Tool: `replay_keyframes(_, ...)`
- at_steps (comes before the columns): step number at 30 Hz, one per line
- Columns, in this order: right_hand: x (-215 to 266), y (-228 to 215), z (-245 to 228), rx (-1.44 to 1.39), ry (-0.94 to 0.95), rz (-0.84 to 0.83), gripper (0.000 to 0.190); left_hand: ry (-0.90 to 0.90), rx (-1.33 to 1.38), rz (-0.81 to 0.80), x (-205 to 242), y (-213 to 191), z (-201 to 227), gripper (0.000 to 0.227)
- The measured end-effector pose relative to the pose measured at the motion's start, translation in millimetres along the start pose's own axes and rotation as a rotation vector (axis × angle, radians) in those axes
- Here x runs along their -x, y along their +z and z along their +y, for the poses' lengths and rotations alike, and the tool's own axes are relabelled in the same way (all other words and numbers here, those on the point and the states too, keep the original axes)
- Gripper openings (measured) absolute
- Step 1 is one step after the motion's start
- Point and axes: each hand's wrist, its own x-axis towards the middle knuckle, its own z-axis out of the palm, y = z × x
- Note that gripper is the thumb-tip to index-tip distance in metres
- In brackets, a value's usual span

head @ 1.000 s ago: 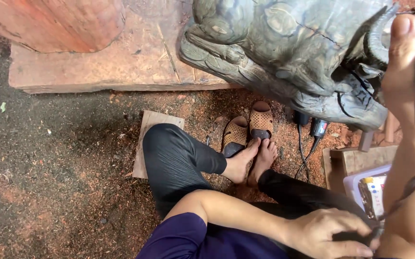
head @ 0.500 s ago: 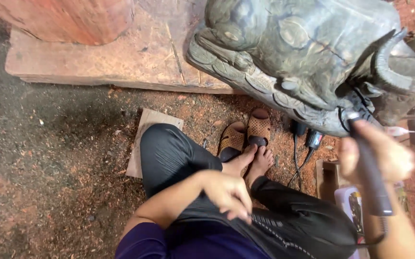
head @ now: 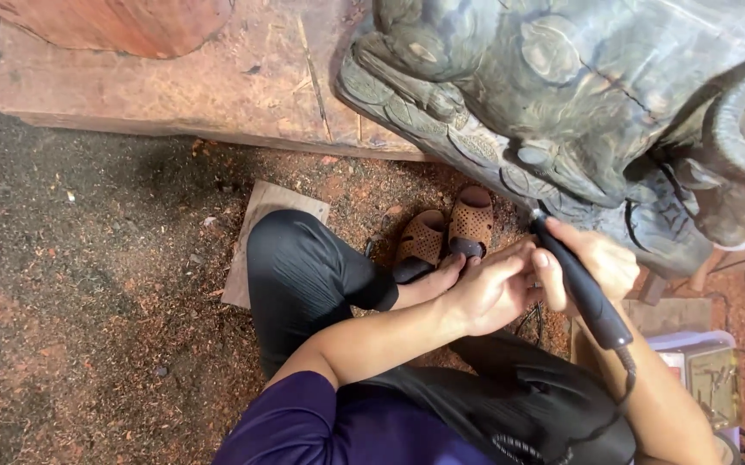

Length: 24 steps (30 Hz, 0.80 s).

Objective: Carving and detailing a wooden water buffalo sculpture using a chisel, mallet, and rotary tool.

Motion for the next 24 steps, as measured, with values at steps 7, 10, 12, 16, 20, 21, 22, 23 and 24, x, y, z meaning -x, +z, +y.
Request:
replay_keyframes(7,16,12,35,-0.143,-0.006,-0.03,0.041,-0.017,0.065,0.131,-10,34,25,0.024)
replay_keyframes(10,-9,17,28,-0.078,-0.099,-0.029,0.04,-0.028,0.113,0.16,-12,38,31,0.018)
replay_keyframes(12,-16,18,28,-0.058,-0.115,-0.029,0.039,-0.043,0.144,0.162,-21,19,30,0.018)
replay_keyframes(16,-19,25,42,-0.069,-0.124,-0.007,0.034,-0.045,0.094,0.167,-40,-23,29,0.018)
replay_keyframes(20,-22,33,46,-0.099,-0.097,-0.014,0.029,-0.047,0.088,0.177,-43,-27,40,0.015)
replay_keyframes(21,-21,35,46,-0.095,-0.079,-0.005,0.03,-0.036,0.082,0.189,-43,-30,41,0.014)
replay_keyframes(22,-21,36,47,-0.088,-0.063,0.003,0.03,-0.024,0.077,0.198,-44,-33,42,0.013)
replay_keyframes(23,-22,37,46,-0.087,-0.062,0.0,0.03,-0.025,0.08,0.198,-46,-34,40,0.013)
replay_keyframes(24,-24,38,46,-0.096,-0.044,0.014,0.032,-0.027,0.122,0.2,-47,-34,40,0.012)
